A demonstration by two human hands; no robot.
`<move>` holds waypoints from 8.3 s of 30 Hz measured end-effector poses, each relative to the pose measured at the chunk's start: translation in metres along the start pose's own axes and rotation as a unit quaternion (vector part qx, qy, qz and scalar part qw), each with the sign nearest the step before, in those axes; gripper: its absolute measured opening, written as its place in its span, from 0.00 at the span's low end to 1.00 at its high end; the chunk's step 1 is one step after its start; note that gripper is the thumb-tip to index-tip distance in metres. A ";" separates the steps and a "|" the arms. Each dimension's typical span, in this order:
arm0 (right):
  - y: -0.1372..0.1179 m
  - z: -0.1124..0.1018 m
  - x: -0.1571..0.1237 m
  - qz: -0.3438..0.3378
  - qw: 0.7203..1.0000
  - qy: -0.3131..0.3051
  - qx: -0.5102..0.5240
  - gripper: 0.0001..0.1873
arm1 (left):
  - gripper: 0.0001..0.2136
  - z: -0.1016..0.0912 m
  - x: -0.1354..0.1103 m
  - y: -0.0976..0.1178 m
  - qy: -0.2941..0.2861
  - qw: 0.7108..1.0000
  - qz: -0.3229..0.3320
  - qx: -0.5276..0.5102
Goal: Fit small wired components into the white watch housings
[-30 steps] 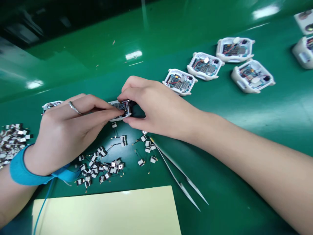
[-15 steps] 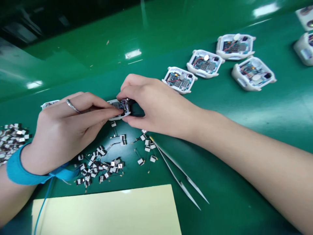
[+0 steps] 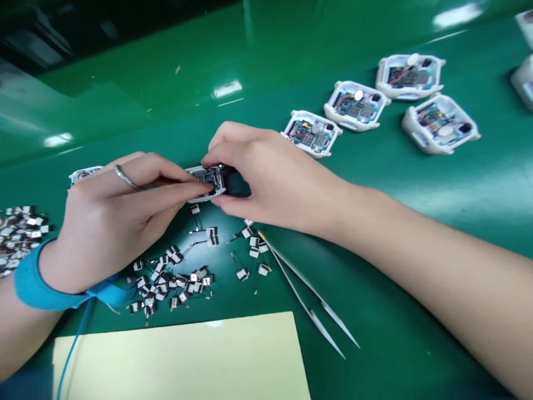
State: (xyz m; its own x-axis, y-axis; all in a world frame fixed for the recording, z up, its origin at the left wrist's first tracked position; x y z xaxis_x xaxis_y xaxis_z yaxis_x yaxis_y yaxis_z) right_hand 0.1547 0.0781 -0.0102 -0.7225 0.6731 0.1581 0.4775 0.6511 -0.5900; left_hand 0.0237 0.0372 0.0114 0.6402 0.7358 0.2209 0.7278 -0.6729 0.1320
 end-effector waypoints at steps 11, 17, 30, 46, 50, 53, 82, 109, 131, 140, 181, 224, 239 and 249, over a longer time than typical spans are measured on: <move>-0.001 -0.001 -0.001 -0.007 1.000 0.003 -0.012 0.13 | 0.07 0.001 -0.001 0.000 0.023 1.000 0.008 -0.013; -0.001 -0.001 0.000 -0.010 1.000 0.010 -0.014 0.13 | 0.08 0.000 0.001 0.001 0.022 0.999 -0.001 -0.031; 0.001 0.000 -0.002 -0.020 1.000 0.009 -0.013 0.15 | 0.07 0.002 0.002 0.000 0.013 0.997 -0.043 -0.059; -0.019 -0.024 -0.011 0.021 0.979 0.205 0.007 0.05 | 0.09 0.003 -0.004 0.000 0.027 0.999 0.042 0.006; -0.019 -0.017 -0.009 0.008 0.981 0.192 -0.022 0.03 | 0.10 0.003 -0.004 0.000 0.034 0.998 0.046 0.010; -0.022 -0.015 -0.009 -0.020 0.980 0.195 -0.041 0.02 | 0.10 0.003 -0.005 0.000 0.032 0.998 0.047 0.015; -0.015 -0.026 -0.006 0.068 0.962 0.240 0.110 0.06 | 0.12 0.000 -0.006 0.000 -0.028 0.999 -0.015 0.002; -0.069 -0.022 0.002 -0.152 0.913 0.128 -0.357 0.07 | 0.34 -0.016 -0.003 -0.014 0.017 0.913 -0.130 -0.388; -0.062 -0.036 -0.004 -0.034 0.979 0.196 -0.045 0.05 | 0.29 -0.034 -0.008 0.001 0.109 0.883 -0.145 -0.432; -0.062 -0.042 -0.002 -0.005 0.984 0.178 0.003 0.05 | 0.28 -0.036 -0.010 0.003 0.122 0.880 -0.150 -0.434; -0.078 -0.054 0.011 -0.238 0.914 -0.044 -0.325 0.14 | 0.23 -0.029 -0.027 0.000 0.118 0.856 -0.192 -0.464; -0.022 -0.017 0.002 -0.111 0.975 -0.068 -0.180 0.09 | 0.09 -0.002 -0.007 0.013 -0.041 0.989 0.108 -0.088; -0.004 -0.005 -0.023 0.051 0.999 -0.015 -0.012 0.27 | 0.08 -0.003 0.003 0.007 -0.021 0.995 0.023 -0.096; -0.002 -0.002 -0.022 0.034 0.999 0.034 0.014 0.17 | 0.12 -0.003 0.006 0.016 0.019 0.996 0.087 0.018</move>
State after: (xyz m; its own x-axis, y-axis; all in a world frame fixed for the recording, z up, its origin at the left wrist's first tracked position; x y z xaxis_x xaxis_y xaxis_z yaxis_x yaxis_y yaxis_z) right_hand 0.1702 0.0629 -0.0107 -0.6521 0.7389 0.1698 0.5098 0.5931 -0.6232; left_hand 0.0387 0.0310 0.0177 0.7482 0.6042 0.2740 0.6152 -0.7865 0.0546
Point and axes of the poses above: each hand's wrist, its own x-axis towards the middle knuckle, its own z-axis out of the palm, y = z × x, the point moved 4 cm from there along x, towards the middle knuckle, and after that the axes turned 4 degrees about z, right-handed, at the moved point
